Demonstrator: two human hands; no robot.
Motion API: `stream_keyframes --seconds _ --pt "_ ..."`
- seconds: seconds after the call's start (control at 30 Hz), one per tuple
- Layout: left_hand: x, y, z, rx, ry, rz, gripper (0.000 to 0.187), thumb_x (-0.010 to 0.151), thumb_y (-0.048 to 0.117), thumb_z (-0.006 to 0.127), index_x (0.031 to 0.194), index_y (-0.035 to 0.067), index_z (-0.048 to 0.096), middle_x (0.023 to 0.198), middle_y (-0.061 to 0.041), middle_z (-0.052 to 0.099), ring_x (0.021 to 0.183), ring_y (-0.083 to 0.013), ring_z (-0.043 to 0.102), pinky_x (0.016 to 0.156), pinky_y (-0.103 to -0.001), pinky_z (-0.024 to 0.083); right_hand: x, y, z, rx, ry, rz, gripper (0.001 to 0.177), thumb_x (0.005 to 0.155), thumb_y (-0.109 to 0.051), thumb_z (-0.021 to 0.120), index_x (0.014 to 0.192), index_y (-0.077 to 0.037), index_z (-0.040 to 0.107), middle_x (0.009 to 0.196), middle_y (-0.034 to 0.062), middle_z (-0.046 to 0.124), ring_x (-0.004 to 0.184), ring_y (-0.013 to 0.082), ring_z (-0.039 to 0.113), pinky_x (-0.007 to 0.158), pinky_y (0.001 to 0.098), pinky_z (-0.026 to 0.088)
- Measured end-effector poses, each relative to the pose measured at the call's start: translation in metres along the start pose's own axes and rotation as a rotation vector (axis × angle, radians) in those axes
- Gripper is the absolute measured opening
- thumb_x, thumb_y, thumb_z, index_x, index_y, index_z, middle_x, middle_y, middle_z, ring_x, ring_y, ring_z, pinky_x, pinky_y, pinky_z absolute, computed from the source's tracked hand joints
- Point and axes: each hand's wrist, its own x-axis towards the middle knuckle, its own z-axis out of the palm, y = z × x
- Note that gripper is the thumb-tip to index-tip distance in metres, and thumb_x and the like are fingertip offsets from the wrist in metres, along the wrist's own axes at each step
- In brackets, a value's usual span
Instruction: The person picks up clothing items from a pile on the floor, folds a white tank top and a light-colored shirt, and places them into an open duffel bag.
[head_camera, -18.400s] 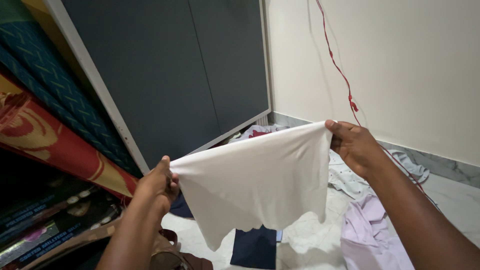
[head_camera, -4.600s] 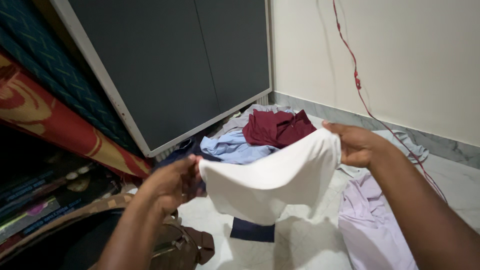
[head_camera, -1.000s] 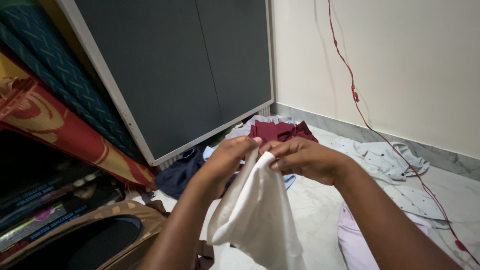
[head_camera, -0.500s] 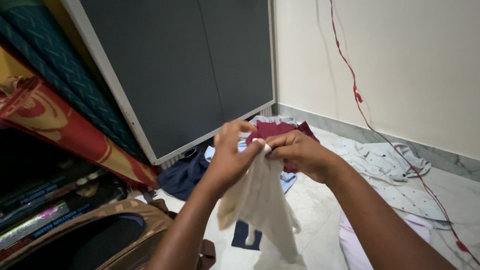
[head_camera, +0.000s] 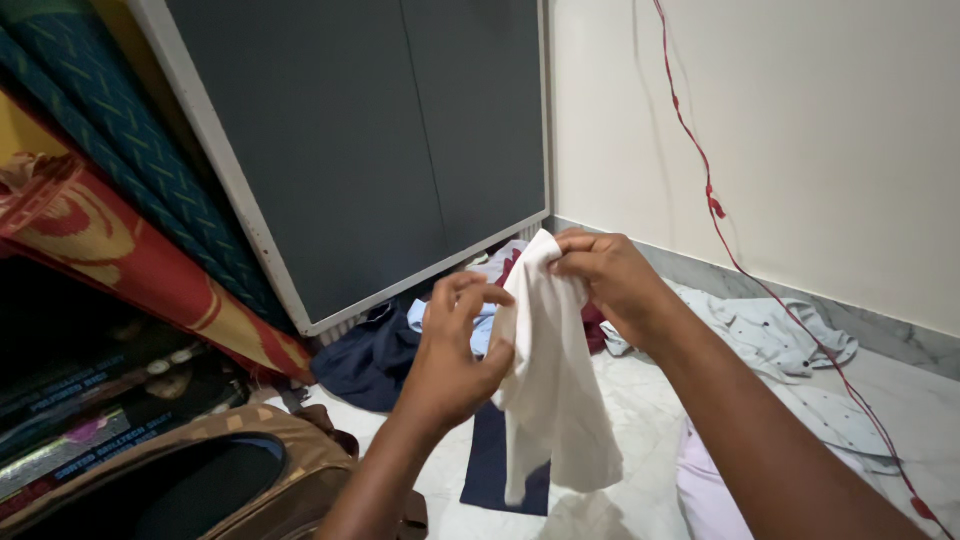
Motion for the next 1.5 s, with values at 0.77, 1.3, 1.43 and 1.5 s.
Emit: stream_keyframes --seconds 0.77,1.3,1.43,1.5 --pt "-0.007 -0.012 -0.016 0.554 -0.238 0.029 0.032 0.082 0.034 0.073 0.103 0.011 0.064 0.098 -0.01 0.071 0.091 -0.0336 0.069 0.075 -0.049 0.055 0.004 0.059 -0.057 -0.015 0.307 0.047 0.011 0.082 -0.004 0.057 0.081 0.001 0.066 0.082 0.0076 0.064 0.075 0.0199 0.058 0.07 0.0352 0.047" --pt "0.007 0.006 -0.017 -0.268 -0.203 -0.312 0.043 0.084 0.022 0.078 0.112 0.006 0.049 0.096 -0.015 0.071 0.085 -0.0212 0.072 0.065 -0.033 0.062 -0.018 0.05 -0.08 0.281 0.064 0.207 0.036 0.084 -0.007 0.05 0.115 0.005 0.065 0.107 0.012 0.072 0.1 0.0212 0.066 0.094 0.0372 0.052" --pt "0.014 0.02 -0.035 -0.484 -0.267 -0.495 0.067 0.081 0.022 0.077 0.138 0.013 0.045 0.099 -0.02 0.07 0.085 -0.025 0.071 0.061 -0.034 0.058 -0.019 0.031 -0.09 0.334 -0.162 0.276 0.04 0.091 -0.01 0.055 0.125 0.01 0.063 0.112 0.0179 0.073 0.098 0.0225 0.07 0.092 0.0401 0.055" --pt "0.021 0.028 -0.043 -0.577 -0.282 -0.52 0.08 0.08 0.022 0.078 0.15 0.017 0.04 0.104 -0.021 0.069 0.089 -0.0279 0.071 0.064 -0.037 0.06 -0.016 0.019 -0.092 0.289 -0.131 0.294 0.042 0.09 -0.011 0.054 0.127 0.008 0.062 0.115 0.0169 0.073 0.101 0.0216 0.073 0.094 0.0394 0.055"
